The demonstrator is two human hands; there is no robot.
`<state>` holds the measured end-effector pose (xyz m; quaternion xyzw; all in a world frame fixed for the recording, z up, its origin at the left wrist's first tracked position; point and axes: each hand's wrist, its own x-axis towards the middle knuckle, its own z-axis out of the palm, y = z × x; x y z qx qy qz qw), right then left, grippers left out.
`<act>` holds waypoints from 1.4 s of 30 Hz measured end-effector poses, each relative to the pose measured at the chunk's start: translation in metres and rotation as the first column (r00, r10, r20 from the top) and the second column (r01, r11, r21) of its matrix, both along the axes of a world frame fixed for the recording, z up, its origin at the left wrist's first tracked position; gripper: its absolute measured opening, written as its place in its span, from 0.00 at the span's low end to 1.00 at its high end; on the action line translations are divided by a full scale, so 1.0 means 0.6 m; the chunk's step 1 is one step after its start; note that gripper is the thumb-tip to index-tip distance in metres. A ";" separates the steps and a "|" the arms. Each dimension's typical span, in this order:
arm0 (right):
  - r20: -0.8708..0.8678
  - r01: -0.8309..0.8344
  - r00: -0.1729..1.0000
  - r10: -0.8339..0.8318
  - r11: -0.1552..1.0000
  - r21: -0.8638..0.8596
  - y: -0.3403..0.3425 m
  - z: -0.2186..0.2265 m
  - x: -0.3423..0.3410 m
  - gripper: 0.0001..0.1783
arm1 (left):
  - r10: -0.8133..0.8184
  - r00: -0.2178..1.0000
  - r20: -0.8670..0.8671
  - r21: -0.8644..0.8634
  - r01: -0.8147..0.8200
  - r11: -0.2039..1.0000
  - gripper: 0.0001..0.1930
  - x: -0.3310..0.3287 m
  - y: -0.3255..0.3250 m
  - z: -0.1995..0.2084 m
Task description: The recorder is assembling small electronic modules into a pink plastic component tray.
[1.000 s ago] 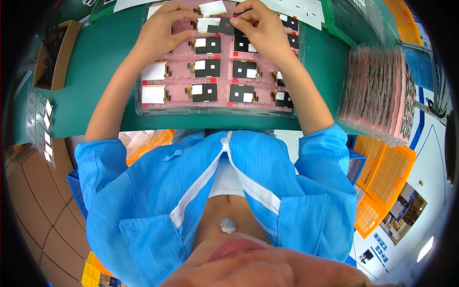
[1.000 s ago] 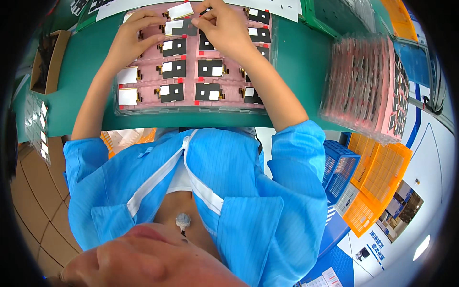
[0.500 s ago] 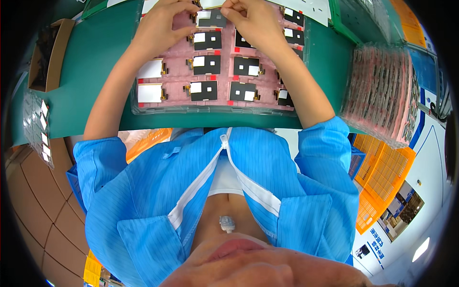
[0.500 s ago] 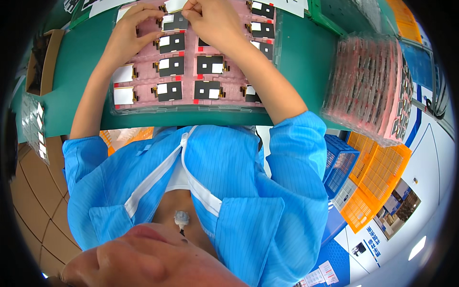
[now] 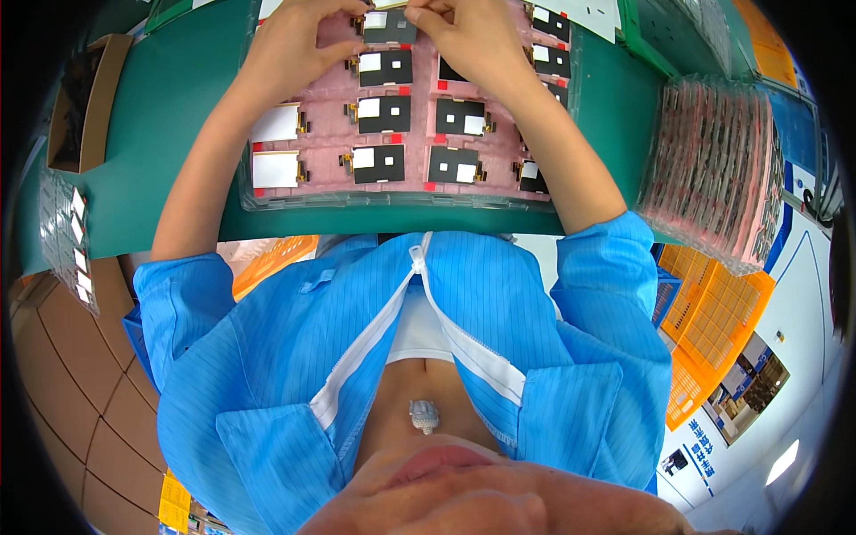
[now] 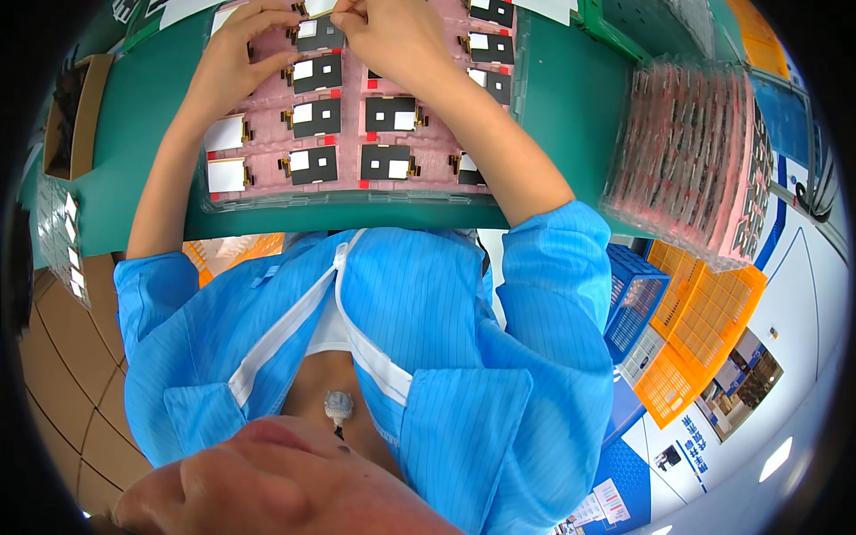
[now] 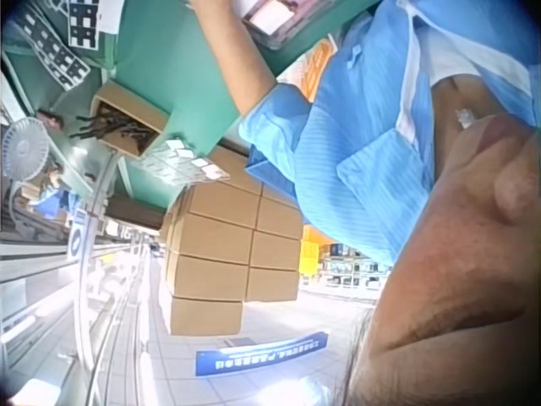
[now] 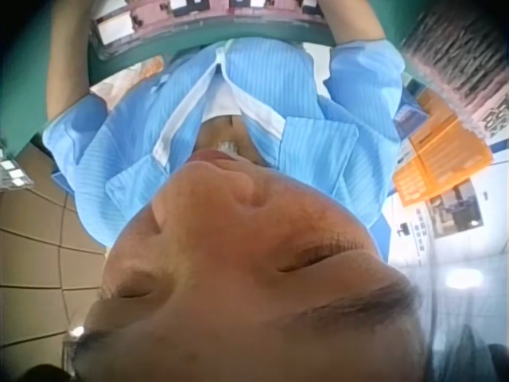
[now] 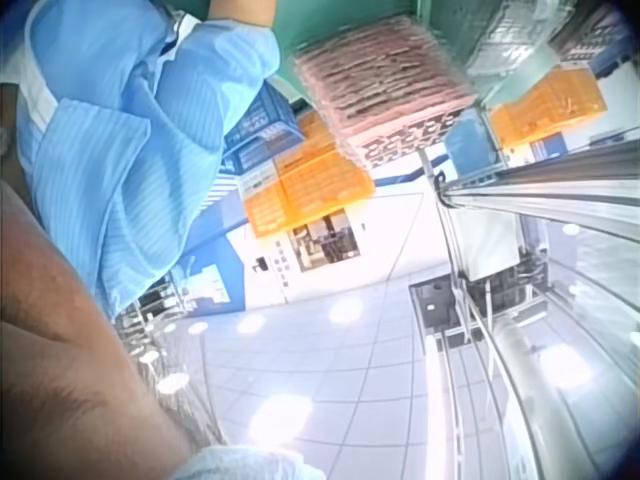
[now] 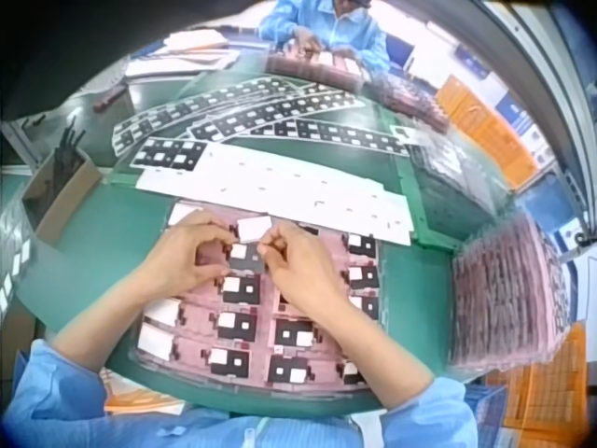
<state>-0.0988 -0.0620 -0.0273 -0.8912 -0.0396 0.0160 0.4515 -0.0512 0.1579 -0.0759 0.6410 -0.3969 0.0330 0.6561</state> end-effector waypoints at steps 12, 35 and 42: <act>0.074 0.038 0.997 -0.031 0.995 -0.094 -0.002 -0.013 0.002 0.07 | 0.205 0.963 0.175 0.659 -0.269 0.702 0.20 -0.019 0.006 0.057; 0.492 0.054 0.839 0.230 0.866 -0.496 0.003 -0.007 -0.017 0.12 | 0.153 0.942 0.299 0.597 -0.309 0.741 0.22 -0.017 0.015 0.048; 0.420 -0.014 0.864 0.277 0.847 -0.531 -0.012 0.036 0.061 0.10 | 0.139 0.986 0.086 0.507 -0.164 0.846 0.18 0.050 0.053 0.066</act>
